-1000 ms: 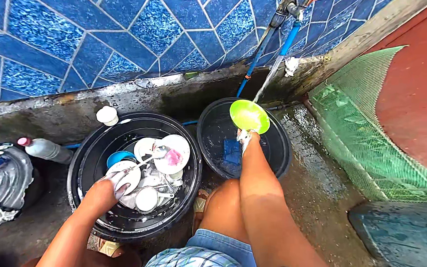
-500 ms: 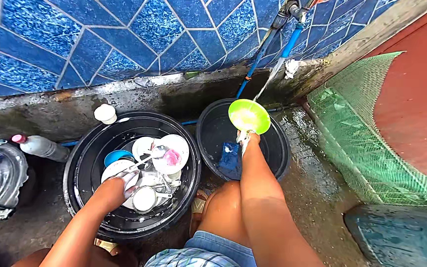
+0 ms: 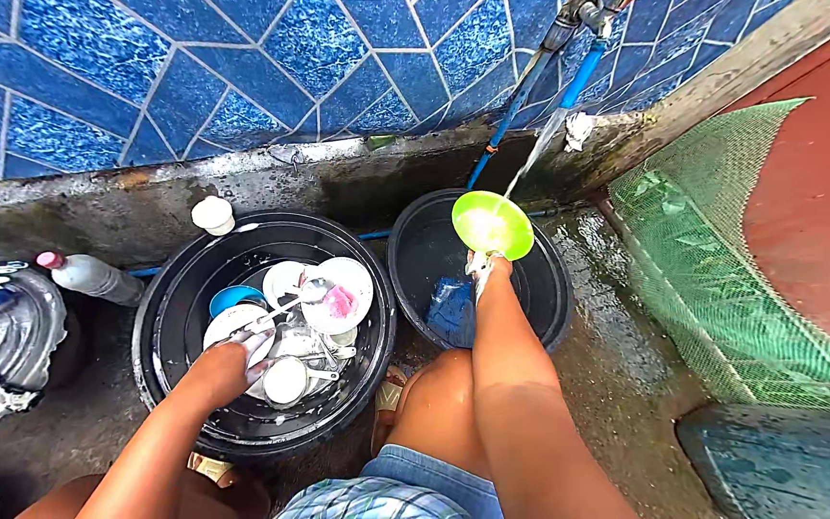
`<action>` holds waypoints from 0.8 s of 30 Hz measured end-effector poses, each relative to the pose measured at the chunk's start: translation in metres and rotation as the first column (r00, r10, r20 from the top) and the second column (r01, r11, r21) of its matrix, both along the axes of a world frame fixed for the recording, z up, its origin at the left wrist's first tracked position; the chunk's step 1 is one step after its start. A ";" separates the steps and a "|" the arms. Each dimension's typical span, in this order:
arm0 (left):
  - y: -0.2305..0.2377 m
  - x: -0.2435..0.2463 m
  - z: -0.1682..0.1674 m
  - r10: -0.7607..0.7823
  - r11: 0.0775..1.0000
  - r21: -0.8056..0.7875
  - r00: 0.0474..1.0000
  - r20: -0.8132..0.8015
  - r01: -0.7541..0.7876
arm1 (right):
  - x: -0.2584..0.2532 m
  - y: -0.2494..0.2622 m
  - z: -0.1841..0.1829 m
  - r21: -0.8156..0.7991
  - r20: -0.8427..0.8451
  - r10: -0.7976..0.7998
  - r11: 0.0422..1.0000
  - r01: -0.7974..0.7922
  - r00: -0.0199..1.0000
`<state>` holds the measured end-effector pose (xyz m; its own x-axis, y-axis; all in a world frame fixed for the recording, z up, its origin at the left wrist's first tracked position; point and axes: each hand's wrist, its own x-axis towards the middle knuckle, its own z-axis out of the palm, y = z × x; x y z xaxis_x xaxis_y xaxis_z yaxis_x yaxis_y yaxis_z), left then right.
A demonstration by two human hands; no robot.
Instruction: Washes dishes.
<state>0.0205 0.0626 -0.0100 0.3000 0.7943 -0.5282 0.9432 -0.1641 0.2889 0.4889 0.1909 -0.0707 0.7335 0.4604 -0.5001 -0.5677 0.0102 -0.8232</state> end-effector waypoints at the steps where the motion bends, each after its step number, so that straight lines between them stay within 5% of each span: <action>1: 0.000 0.000 0.000 0.000 1.000 -0.004 1.000 -0.005 0.000 | 0.001 0.001 -0.002 -0.002 -0.004 -0.002 1.000 0.002 1.000; 24: 0.000 -0.001 -0.003 0.006 0.999 -0.048 0.999 -0.037 -0.008 | 0.003 0.003 -0.007 0.019 0.019 0.013 1.000 -0.014 1.000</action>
